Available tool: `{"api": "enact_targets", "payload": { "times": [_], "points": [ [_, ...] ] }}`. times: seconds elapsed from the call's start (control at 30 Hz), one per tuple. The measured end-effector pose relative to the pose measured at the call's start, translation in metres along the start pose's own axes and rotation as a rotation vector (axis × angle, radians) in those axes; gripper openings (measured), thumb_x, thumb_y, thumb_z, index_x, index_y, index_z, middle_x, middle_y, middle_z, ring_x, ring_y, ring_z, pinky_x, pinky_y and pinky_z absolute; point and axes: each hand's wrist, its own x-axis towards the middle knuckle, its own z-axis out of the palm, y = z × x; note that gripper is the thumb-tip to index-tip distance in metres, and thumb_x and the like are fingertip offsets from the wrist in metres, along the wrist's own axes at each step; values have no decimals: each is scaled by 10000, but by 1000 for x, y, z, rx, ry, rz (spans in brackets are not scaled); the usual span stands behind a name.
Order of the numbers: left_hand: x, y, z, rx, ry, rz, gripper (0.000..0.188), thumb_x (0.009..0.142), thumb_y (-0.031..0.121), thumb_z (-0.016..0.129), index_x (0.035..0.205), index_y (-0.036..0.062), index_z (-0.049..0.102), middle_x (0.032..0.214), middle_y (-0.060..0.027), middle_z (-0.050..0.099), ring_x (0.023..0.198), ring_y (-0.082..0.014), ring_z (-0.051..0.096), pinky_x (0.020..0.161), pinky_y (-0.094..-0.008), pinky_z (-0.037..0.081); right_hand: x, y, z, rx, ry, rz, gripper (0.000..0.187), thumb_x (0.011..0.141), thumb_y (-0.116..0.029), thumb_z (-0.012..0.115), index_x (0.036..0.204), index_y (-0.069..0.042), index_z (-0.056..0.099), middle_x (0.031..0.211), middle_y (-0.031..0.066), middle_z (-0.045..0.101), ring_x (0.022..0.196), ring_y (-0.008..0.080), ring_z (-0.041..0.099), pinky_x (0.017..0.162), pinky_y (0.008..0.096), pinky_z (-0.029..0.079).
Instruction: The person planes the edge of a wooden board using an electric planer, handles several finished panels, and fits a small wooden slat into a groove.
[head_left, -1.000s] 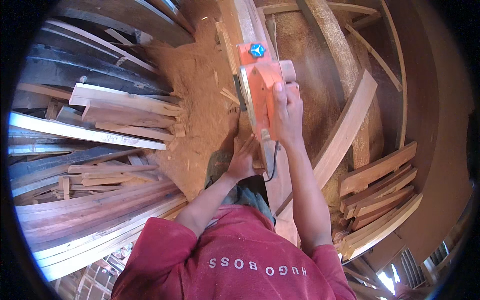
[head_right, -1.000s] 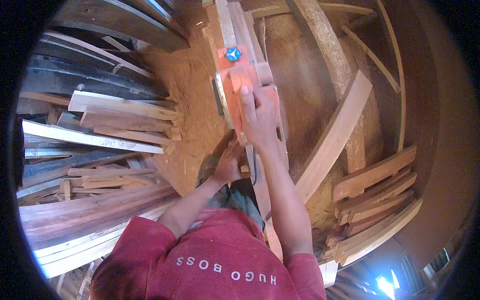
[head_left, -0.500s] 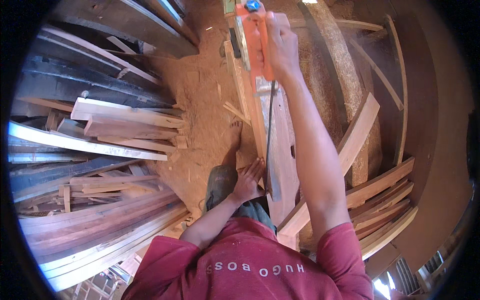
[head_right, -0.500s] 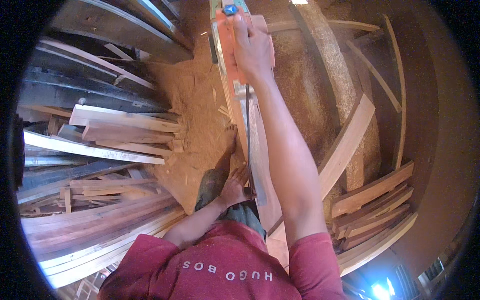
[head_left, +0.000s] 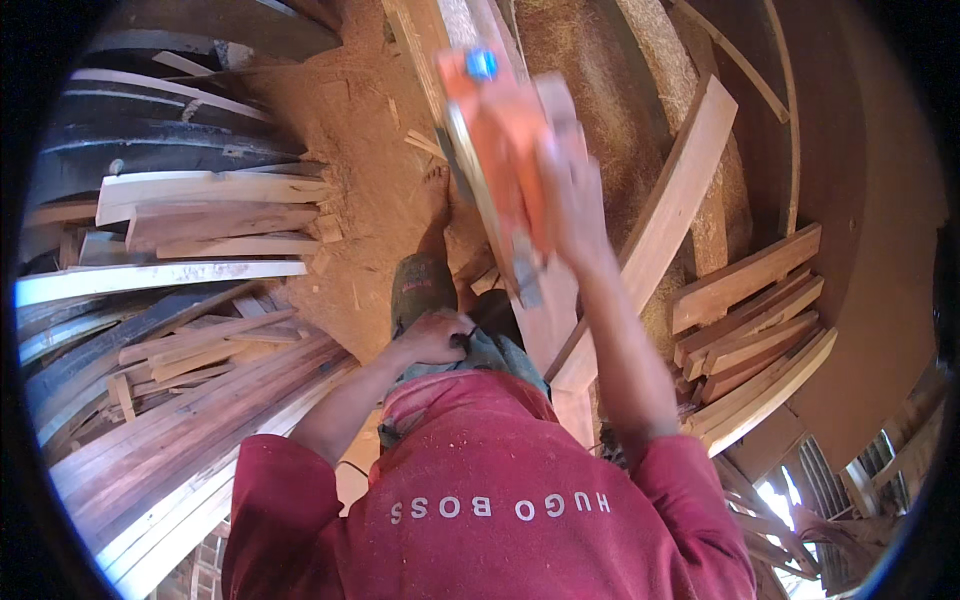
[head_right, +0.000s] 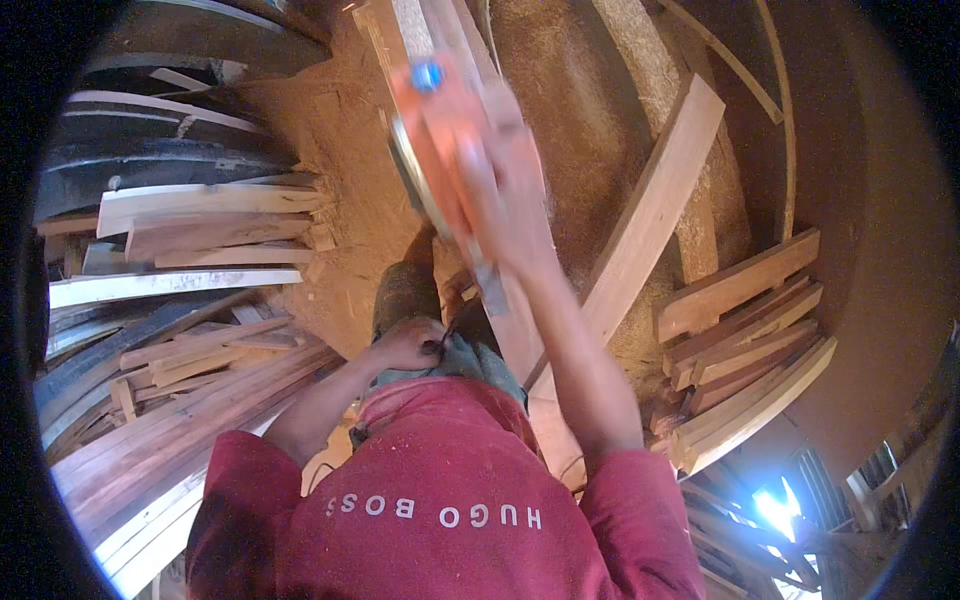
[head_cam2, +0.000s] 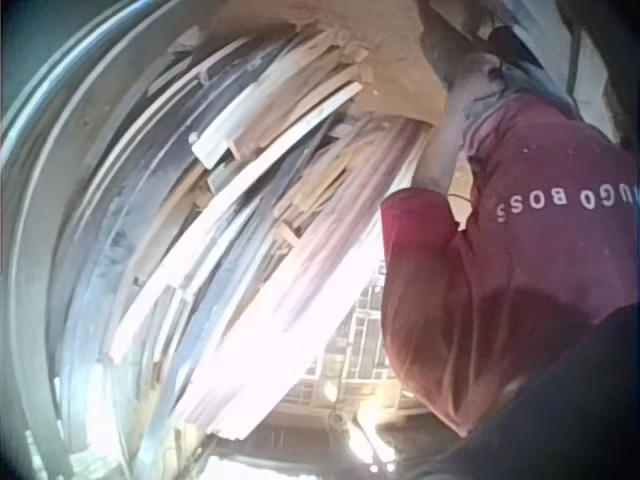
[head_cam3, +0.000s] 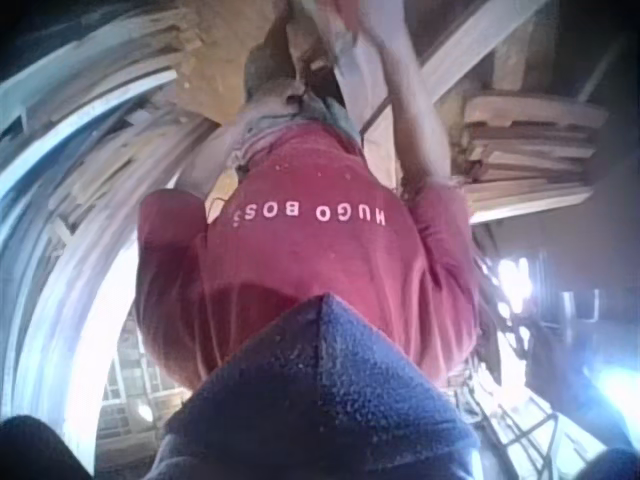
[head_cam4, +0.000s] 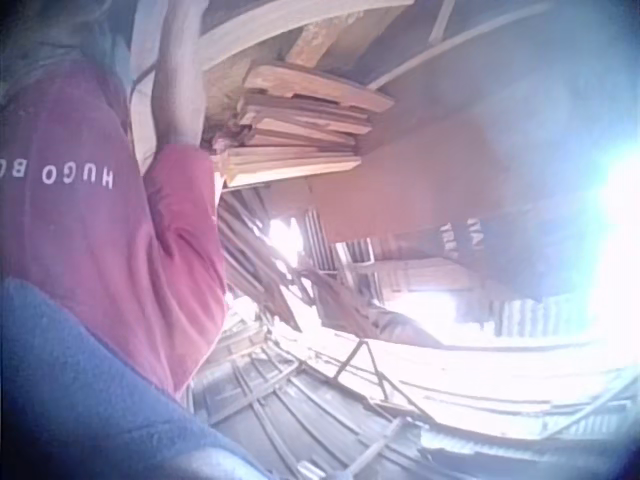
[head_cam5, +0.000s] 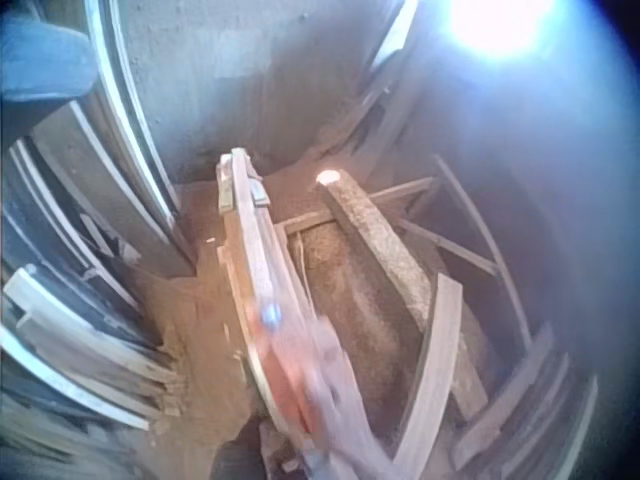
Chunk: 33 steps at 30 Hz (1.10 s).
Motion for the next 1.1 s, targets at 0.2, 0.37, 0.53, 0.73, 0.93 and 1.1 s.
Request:
{"api": "enact_targets", "payload": {
  "times": [0.2, 0.37, 0.53, 0.73, 0.93, 1.1],
  "points": [
    [10, 21, 30, 286, -465, -194, 452, 763, 403, 653, 1159, 185, 656, 1183, -83, 631, 1165, -306, 552, 1013, -524, 383, -243, 79, -1, 366, 20, 359, 588, 930, -530, 487, 1012, 32, 639, 792, 62, 610, 698, 153, 570, 620, 307, 451],
    [10, 33, 59, 415, -343, -129, 382, 760, 384, 665, 1078, 173, 664, 1130, -95, 633, 1160, -298, 549, 996, -531, 395, -308, 121, 8, 403, 60, 301, 650, 902, -603, 494, 954, 32, 620, 695, 55, 579, 604, 136, 549, 528, 285, 422],
    [17, 19, 46, 456, -376, -167, 351, 753, 358, 663, 1053, 175, 667, 1131, -89, 634, 1159, -297, 548, 955, -533, 411, -273, 110, 10, 423, 111, 239, 672, 901, -639, 490, 902, 23, 606, 604, 36, 544, 484, 110, 515, 431, 260, 385],
    [28, 11, -10, 346, -348, -219, 342, 753, 355, 671, 1044, 175, 669, 1122, -76, 640, 1152, -307, 553, 947, -555, 402, -201, 88, 11, 401, 45, 189, 574, 934, -529, 519, 976, 28, 651, 686, 38, 565, 608, 127, 543, 553, 296, 431],
    [47, 9, -92, 287, -372, -260, 351, 755, 357, 683, 1046, 163, 662, 1115, -85, 643, 1143, -310, 557, 961, -530, 418, -123, 57, 18, 353, 69, 218, 585, 931, -551, 516, 930, 19, 648, 656, 36, 567, 582, 133, 548, 543, 305, 434],
    [57, -5, -146, 180, -309, -290, 386, 734, 346, 698, 1085, 187, 674, 1121, -45, 656, 1144, -284, 569, 986, -558, 397, -51, 16, 18, 358, 83, 190, 562, 940, -528, 519, 905, 21, 635, 633, 37, 558, 551, 126, 545, 521, 302, 430]
  ]
}}
